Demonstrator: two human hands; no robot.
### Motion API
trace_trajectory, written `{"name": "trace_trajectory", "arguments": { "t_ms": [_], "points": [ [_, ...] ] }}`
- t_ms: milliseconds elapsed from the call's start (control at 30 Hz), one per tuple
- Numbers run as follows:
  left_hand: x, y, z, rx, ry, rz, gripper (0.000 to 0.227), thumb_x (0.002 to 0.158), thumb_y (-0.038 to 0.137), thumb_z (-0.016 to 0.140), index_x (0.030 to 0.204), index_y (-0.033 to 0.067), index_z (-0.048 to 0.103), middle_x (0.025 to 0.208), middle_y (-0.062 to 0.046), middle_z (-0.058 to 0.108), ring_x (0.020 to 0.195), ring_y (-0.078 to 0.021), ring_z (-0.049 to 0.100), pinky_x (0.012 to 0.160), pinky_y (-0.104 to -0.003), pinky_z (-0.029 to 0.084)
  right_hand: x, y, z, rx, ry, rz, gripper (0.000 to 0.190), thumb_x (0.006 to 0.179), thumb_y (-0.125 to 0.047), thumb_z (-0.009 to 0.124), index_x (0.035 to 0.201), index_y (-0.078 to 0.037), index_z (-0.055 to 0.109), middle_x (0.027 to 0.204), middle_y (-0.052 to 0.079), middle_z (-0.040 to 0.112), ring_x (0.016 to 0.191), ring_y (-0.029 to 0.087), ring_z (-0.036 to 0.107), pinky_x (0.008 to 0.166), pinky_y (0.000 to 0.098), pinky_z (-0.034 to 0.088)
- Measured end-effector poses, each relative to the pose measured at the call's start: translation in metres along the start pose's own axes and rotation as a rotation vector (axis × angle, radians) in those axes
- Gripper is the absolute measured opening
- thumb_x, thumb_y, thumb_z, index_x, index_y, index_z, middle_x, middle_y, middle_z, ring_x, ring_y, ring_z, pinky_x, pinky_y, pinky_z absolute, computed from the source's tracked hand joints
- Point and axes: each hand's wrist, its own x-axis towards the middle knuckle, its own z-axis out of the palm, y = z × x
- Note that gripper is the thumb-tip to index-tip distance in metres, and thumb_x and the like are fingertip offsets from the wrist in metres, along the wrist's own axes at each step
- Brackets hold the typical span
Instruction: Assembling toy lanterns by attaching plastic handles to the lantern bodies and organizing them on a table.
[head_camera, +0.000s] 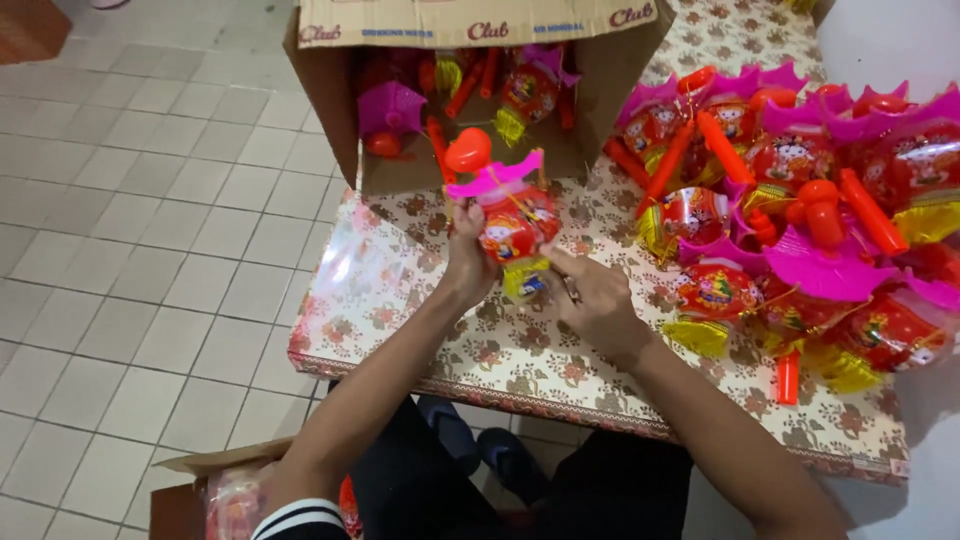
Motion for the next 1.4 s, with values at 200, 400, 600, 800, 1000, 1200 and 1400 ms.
{"name": "trace_trajectory", "arguments": {
  "t_ms": [200, 400, 600, 800, 1000, 1200, 1400],
  "points": [
    [0.019, 0.026, -0.005, -0.102, -0.007, -0.097, 0.073, 0.085, 0.074, 0.064, 0.131, 0.018, 0.057, 0.115, -0.011, 0.074, 0.097, -0.028, 0.076, 0.084, -0.046, 0.066, 0.022, -0.017, -0.006, 0.068, -0.072, 0.024, 0.015, 0.085, 0.002, 0.079, 0.098, -0.004, 0.078, 0.078, 0.009, 0.076, 0.064, 0.022, 0.075, 0.053, 0.0292, 0.061],
    [-0.001, 0.011, 0.005, 0.174, -0.07, 0.053, 0.079, 0.079, 0.055, 0.082, 0.139, 0.0155, 0.048, 0.123, -0.018, 0.068, 0.106, -0.0333, 0.072, 0.088, -0.051, 0.064, 0.043, -0.045, -0.014, 0.603, -0.001, 0.625, 0.066, 0.095, -0.043, 0.073, 0.134, 0.001, 0.044, 0.123, 0.031, 0.059, 0.107, 0.049, 0.067, 0.082, 0.0589, 0.061],
    [-0.005, -0.011, -0.018, 0.171, -0.186, -0.06, 0.071, 0.096, 0.046, 0.065, 0.153, 0.0148, 0.036, 0.141, -0.026, 0.053, 0.121, -0.0443, 0.061, 0.095, -0.064, 0.055, 0.025, -0.017, -0.007, 0.457, 0.088, 0.553, 0.057, 0.095, -0.034, 0.077, 0.134, 0.002, 0.054, 0.118, 0.024, 0.062, 0.108, 0.045, 0.068, 0.081, 0.0515, 0.061],
    [-0.005, -0.029, -0.051, 0.304, -0.312, -0.062, 0.089, 0.083, 0.054, 0.079, 0.152, 0.0115, 0.042, 0.128, -0.023, 0.063, 0.104, -0.0325, 0.07, 0.09, -0.058, 0.058, 0.038, -0.027, -0.019, 0.412, 0.129, 0.455, 0.048, 0.09, -0.022, 0.083, 0.131, -0.003, 0.067, 0.115, 0.017, 0.059, 0.104, 0.027, 0.066, 0.08, 0.038, 0.063],
    [0.004, 0.0, -0.011, 0.336, -0.171, -0.006, 0.092, 0.089, 0.081, 0.044, 0.14, 0.0045, 0.05, 0.109, -0.02, 0.07, 0.08, -0.0296, 0.075, 0.07, -0.044, 0.065, 0.019, -0.02, 0.002, 0.473, 0.118, 0.528, 0.034, 0.083, -0.011, 0.088, 0.114, -0.003, 0.077, 0.087, 0.015, 0.07, 0.079, 0.025, 0.074, 0.064, 0.0342, 0.064],
    [0.005, 0.024, 0.013, 0.299, 0.049, 0.04, 0.058, 0.105, 0.057, 0.035, 0.128, 0.0056, 0.052, 0.105, -0.012, 0.071, 0.087, -0.0244, 0.075, 0.082, -0.039, 0.063, 0.024, -0.018, -0.003, 0.371, 0.005, 0.459, 0.009, 0.087, -0.016, 0.084, 0.094, -0.011, 0.084, 0.071, 0.008, 0.075, 0.062, 0.017, 0.073, 0.05, 0.0267, 0.059],
    [0.015, 0.027, -0.009, 0.384, -0.135, 0.164, 0.074, 0.083, 0.07, 0.072, 0.123, 0.0094, 0.057, 0.103, -0.008, 0.066, 0.093, -0.0199, 0.071, 0.079, -0.037, 0.064, 0.019, -0.001, -0.004, 0.523, -0.013, 0.671, 0.047, 0.099, -0.04, 0.066, 0.126, -0.002, 0.069, 0.103, 0.022, 0.072, 0.097, 0.033, 0.072, 0.079, 0.0466, 0.062]
  ]
}}
